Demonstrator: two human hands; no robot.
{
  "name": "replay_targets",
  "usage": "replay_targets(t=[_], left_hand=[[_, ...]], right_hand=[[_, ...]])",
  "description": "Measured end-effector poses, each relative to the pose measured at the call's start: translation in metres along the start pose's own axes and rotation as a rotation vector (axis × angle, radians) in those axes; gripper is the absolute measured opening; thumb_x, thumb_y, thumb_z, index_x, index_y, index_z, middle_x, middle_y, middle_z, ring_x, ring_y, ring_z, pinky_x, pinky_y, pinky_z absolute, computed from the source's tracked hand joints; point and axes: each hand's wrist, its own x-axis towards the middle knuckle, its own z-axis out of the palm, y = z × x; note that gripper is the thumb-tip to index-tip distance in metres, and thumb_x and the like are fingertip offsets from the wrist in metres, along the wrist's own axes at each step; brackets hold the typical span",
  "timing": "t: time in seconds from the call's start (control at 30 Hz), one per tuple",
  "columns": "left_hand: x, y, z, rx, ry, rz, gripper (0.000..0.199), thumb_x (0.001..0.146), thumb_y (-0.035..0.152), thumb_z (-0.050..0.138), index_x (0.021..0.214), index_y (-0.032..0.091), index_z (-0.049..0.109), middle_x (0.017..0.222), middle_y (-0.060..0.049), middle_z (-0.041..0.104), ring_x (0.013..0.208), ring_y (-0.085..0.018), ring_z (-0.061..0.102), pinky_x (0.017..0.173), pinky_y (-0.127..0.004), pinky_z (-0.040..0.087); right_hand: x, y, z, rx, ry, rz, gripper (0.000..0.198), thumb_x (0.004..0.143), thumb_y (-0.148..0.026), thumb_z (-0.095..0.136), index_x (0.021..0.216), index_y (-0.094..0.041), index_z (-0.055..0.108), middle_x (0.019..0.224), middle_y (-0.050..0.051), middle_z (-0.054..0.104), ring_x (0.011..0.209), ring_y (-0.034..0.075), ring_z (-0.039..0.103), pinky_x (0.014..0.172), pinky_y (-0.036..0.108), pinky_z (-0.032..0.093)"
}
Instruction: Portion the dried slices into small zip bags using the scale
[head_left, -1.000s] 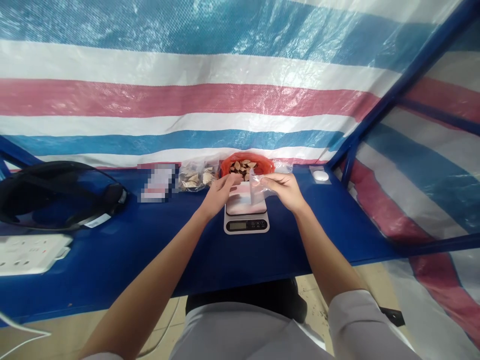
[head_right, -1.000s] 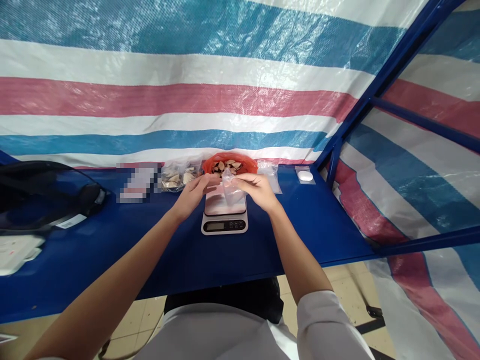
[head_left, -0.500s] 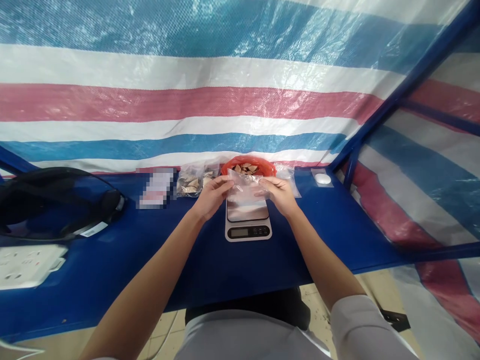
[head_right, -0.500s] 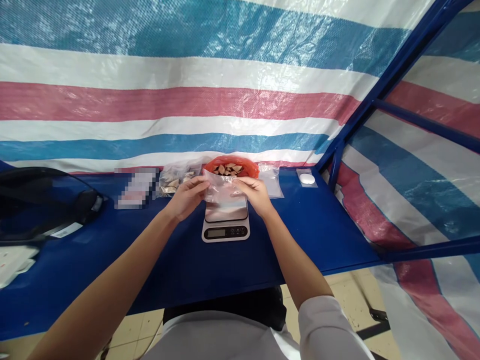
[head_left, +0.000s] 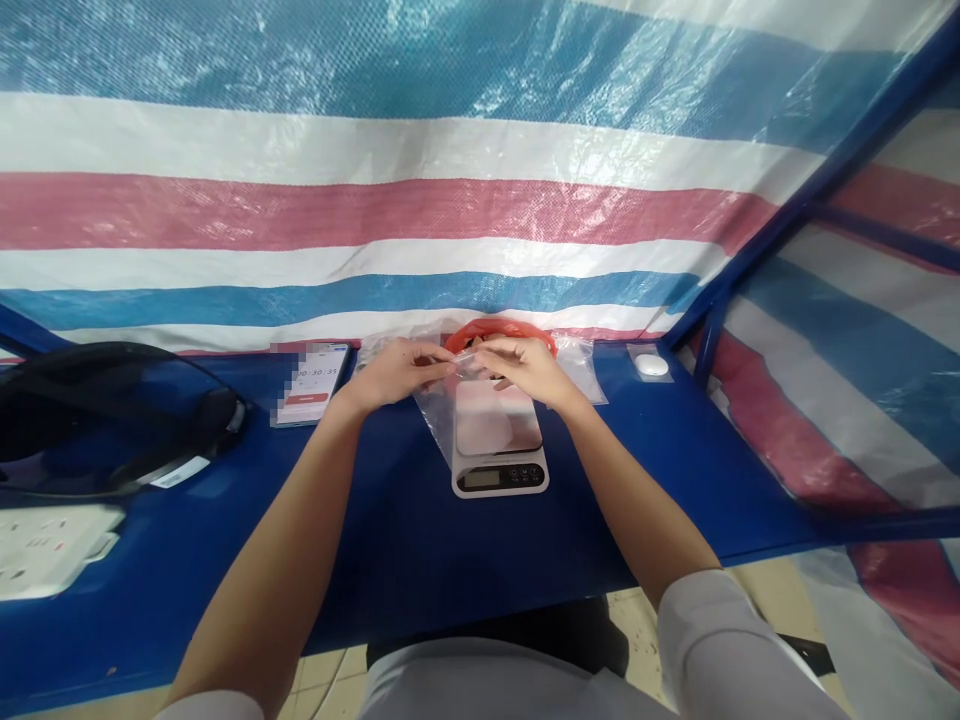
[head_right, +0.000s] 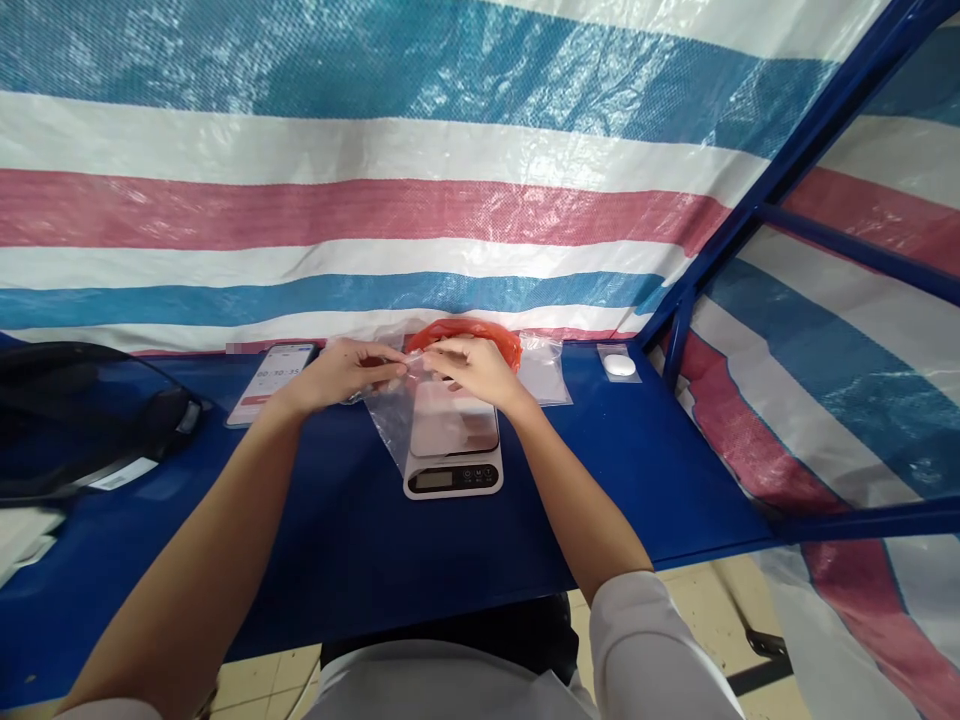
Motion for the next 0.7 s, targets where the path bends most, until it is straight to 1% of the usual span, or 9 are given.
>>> replay_targets(t=[0.1, 0.17, 0.27, 0.33, 0.4, 0.47, 0.53, 0.6, 0.7], left_hand=[[0.007, -0.003, 0.001, 0.018, -0.028, -0.003, 0.031, 0.076, 0.049, 0.070, 0.087, 0.021, 0.080, 0.055, 0.001, 0.063, 0.045, -0.011, 0.047, 0.045, -0.024, 0.032], [0.011, -0.007, 0.003, 0.028, 0.003, 0.007, 0.031, 0.074, 0.049, 0.072, 0.084, 0.021, 0.080, 0.061, -0.001, 0.068, 0.051, -0.012, 0.053, 0.050, -0.025, 0.038], [0.013, -0.011, 0.004, 0.078, 0.151, 0.062, 0.034, 0.073, 0.050, 0.073, 0.086, 0.020, 0.080, 0.084, -0.005, 0.077, 0.074, -0.019, 0.066, 0.069, -0.028, 0.050], [0.013, -0.011, 0.004, 0.143, 0.277, 0.112, 0.037, 0.076, 0.052, 0.071, 0.092, 0.019, 0.080, 0.096, -0.007, 0.077, 0.086, -0.023, 0.068, 0.080, -0.032, 0.052], [0.011, -0.007, 0.004, 0.229, 0.386, 0.167, 0.037, 0.080, 0.052, 0.068, 0.094, 0.019, 0.079, 0.099, -0.008, 0.076, 0.087, -0.023, 0.068, 0.083, -0.032, 0.052], [0.010, -0.002, 0.007, 0.296, 0.441, 0.194, 0.034, 0.084, 0.049, 0.064, 0.089, 0.018, 0.079, 0.092, -0.007, 0.076, 0.081, -0.020, 0.067, 0.080, -0.031, 0.050], [0.009, 0.002, 0.013, 0.307, 0.420, 0.138, 0.036, 0.087, 0.047, 0.061, 0.076, 0.017, 0.077, 0.073, -0.005, 0.072, 0.069, -0.018, 0.063, 0.071, -0.029, 0.048], [0.010, 0.003, 0.020, 0.251, 0.350, 0.025, 0.045, 0.089, 0.050, 0.059, 0.062, 0.016, 0.072, 0.057, -0.003, 0.064, 0.058, -0.016, 0.058, 0.061, -0.028, 0.045], [0.015, -0.004, 0.028, -0.035, 0.234, -0.132, 0.049, 0.087, 0.055, 0.060, 0.060, 0.016, 0.071, 0.056, -0.004, 0.066, 0.053, -0.016, 0.058, 0.056, -0.028, 0.047]], right_hand=[[0.009, 0.003, 0.001, -0.080, -0.028, -0.041, 0.026, 0.081, -0.042, 0.075, 0.099, -0.024, 0.080, 0.089, 0.002, 0.077, 0.075, 0.015, 0.071, 0.055, 0.024, 0.061], [0.012, 0.006, 0.000, -0.100, -0.044, -0.036, 0.022, 0.078, -0.039, 0.077, 0.093, -0.023, 0.081, 0.083, 0.001, 0.075, 0.067, 0.014, 0.068, 0.054, 0.025, 0.061], [0.015, 0.010, -0.006, -0.126, -0.026, -0.024, 0.018, 0.078, -0.035, 0.076, 0.090, -0.022, 0.081, 0.078, 0.000, 0.073, 0.059, 0.012, 0.065, 0.053, 0.025, 0.060], [0.016, 0.013, -0.011, -0.172, -0.002, -0.020, 0.015, 0.079, -0.032, 0.074, 0.086, -0.022, 0.082, 0.070, -0.001, 0.071, 0.055, 0.011, 0.063, 0.052, 0.025, 0.058], [0.018, 0.016, -0.016, -0.223, 0.021, -0.010, 0.012, 0.080, -0.028, 0.071, 0.079, -0.021, 0.081, 0.066, -0.001, 0.070, 0.053, 0.012, 0.063, 0.053, 0.025, 0.057], [0.020, 0.018, -0.020, -0.247, 0.047, -0.003, 0.013, 0.080, -0.025, 0.069, 0.074, -0.022, 0.080, 0.066, -0.001, 0.071, 0.053, 0.012, 0.063, 0.054, 0.025, 0.057], [0.020, 0.019, -0.022, -0.245, 0.057, -0.002, 0.013, 0.080, -0.026, 0.070, 0.074, -0.022, 0.080, 0.066, 0.000, 0.072, 0.053, 0.013, 0.064, 0.055, 0.026, 0.057], [0.019, 0.018, -0.022, -0.227, 0.046, -0.007, 0.014, 0.081, -0.030, 0.070, 0.076, -0.022, 0.081, 0.067, 0.000, 0.073, 0.054, 0.013, 0.064, 0.055, 0.027, 0.057], [0.017, 0.015, -0.022, -0.198, 0.011, -0.018, 0.016, 0.081, -0.036, 0.073, 0.079, -0.023, 0.081, 0.072, 0.001, 0.074, 0.057, 0.013, 0.065, 0.054, 0.027, 0.056]])
